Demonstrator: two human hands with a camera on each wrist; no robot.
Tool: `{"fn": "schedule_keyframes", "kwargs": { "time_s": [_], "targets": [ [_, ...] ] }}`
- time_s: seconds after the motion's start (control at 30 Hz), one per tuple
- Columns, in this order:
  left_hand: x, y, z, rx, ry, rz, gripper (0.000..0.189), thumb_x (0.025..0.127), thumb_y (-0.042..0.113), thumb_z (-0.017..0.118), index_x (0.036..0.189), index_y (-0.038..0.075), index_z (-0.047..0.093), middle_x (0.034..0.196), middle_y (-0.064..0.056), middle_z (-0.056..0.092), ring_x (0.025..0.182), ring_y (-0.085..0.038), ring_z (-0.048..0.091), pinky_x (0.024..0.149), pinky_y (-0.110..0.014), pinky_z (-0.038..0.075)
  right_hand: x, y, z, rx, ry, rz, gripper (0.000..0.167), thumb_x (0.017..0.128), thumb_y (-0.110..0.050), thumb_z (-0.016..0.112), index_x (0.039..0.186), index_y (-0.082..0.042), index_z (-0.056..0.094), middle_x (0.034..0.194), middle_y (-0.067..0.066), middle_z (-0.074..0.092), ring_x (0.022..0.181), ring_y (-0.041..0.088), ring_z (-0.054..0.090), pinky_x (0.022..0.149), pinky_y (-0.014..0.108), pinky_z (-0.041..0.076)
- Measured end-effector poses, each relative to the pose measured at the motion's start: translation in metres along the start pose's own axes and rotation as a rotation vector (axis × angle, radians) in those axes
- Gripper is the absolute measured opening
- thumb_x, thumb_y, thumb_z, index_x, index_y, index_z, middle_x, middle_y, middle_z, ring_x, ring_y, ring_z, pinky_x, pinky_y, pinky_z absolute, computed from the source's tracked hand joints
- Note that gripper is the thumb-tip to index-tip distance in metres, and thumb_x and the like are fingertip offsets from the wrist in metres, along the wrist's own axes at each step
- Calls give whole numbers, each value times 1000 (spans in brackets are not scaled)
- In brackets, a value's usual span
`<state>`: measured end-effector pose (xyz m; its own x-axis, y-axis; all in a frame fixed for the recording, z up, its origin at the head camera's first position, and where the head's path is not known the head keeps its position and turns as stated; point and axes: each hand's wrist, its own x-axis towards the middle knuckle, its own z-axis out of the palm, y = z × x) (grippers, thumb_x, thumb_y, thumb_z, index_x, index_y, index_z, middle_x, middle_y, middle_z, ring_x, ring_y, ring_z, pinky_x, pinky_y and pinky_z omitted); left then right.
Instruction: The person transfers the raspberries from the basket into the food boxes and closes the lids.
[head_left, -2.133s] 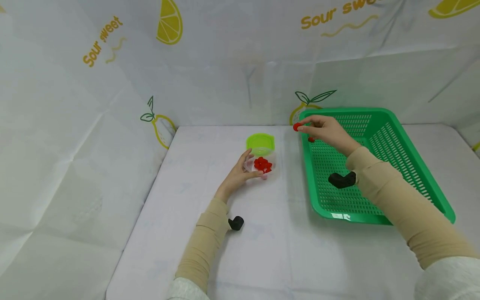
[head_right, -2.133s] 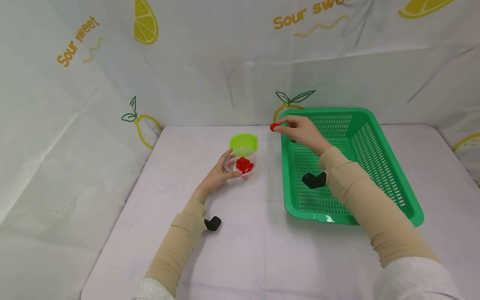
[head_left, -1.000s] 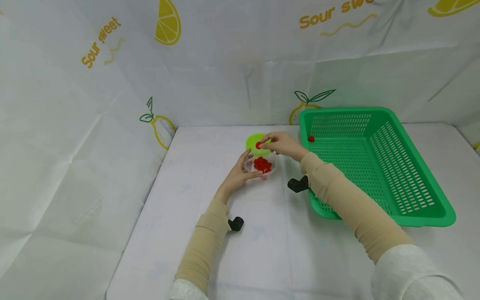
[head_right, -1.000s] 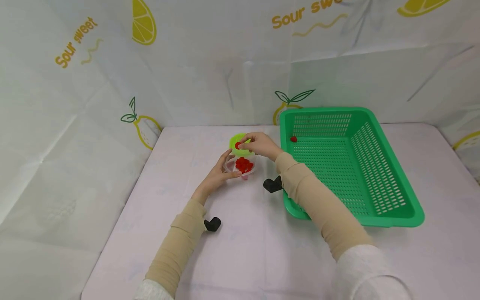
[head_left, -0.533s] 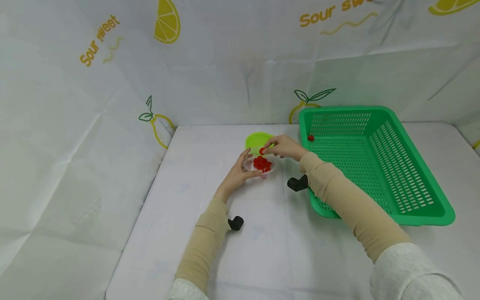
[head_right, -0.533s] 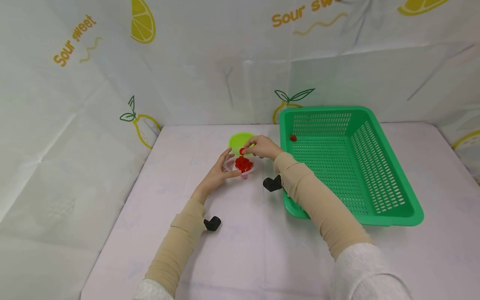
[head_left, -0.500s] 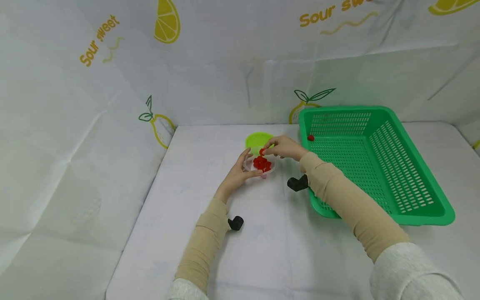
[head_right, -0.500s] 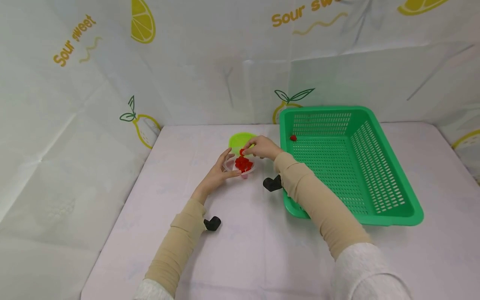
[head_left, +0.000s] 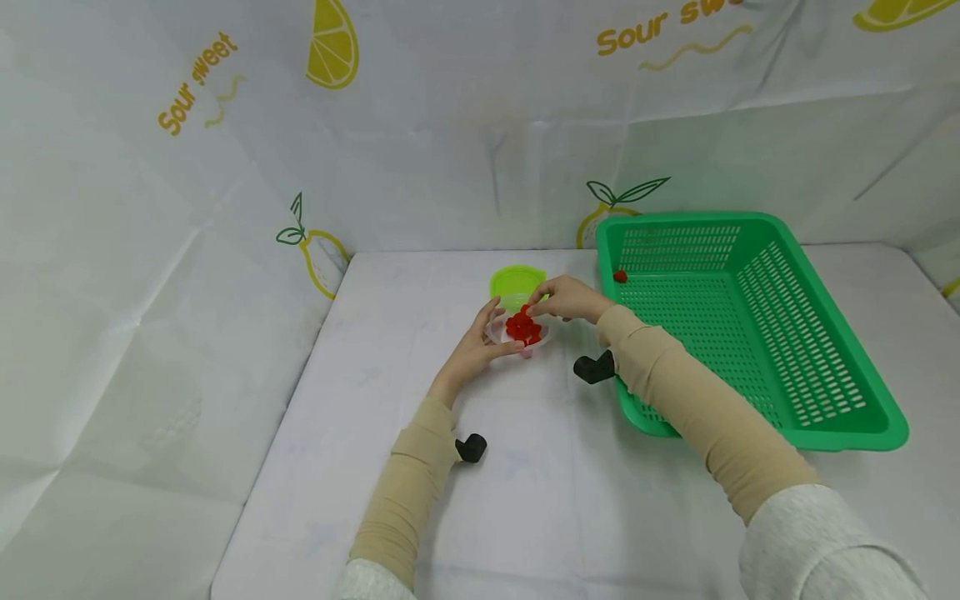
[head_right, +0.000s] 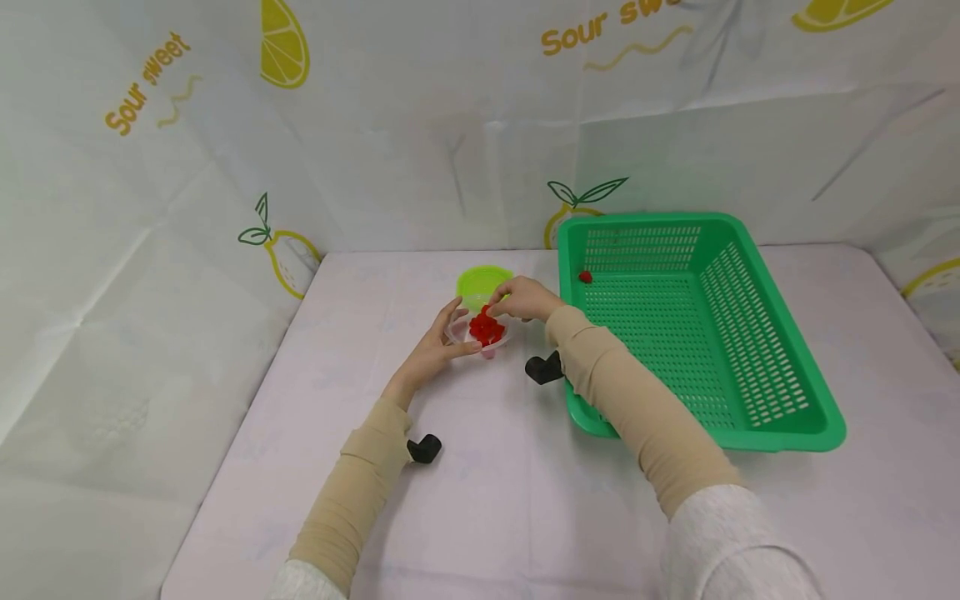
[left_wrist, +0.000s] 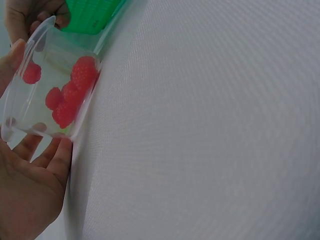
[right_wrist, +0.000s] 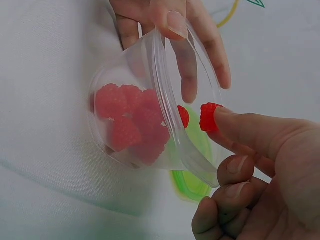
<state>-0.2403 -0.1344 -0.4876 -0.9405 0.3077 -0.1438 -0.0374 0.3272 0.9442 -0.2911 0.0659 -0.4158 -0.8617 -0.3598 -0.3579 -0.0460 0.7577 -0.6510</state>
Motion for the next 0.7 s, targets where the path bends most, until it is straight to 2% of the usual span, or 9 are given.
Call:
{"fn": "schedule_keyframes", "kwargs": {
  "time_s": [0.2, 0.37, 0.6, 0.7],
  "targets": [
    [0, -1, 0, 5, 1, 8, 88, 78, 39, 73, 145, 41, 17, 149, 8, 31, 134, -24, 32, 108, -51, 31, 2, 1, 0, -11, 0, -5, 30, 90, -29, 59, 112, -9, 64, 99, 12, 56, 82, 20, 47, 66, 26, 44],
    [1, -2, 0, 10, 5, 10, 88, 78, 38, 73, 146, 40, 17, 149, 8, 31, 132, -24, 36, 106, -48, 34, 3, 1, 1, -6, 1, -7, 29, 90, -30, 59, 110, -10, 65, 93, 8, 55, 83, 20, 47, 68, 28, 45],
    [2, -4, 0, -3, -3, 2, 87, 77, 42, 73, 144, 45, 18, 148, 10, 32, 127, -23, 40, 104, -48, 36, 1, -1, -1, 21, 33, -48, 28, 91, -30, 58, 110, -10, 64, 103, 14, 57, 88, 26, 49, 70, 31, 47],
    [3, -4, 0, 1, -2, 2, 86, 77, 43, 73, 143, 47, 18, 147, 11, 32, 126, -22, 40, 103, -47, 36, -2, -3, -6, 41, 54, -62, 30, 91, -31, 58, 111, -10, 63, 100, 13, 56, 89, 29, 50, 71, 33, 47]
  ]
}}
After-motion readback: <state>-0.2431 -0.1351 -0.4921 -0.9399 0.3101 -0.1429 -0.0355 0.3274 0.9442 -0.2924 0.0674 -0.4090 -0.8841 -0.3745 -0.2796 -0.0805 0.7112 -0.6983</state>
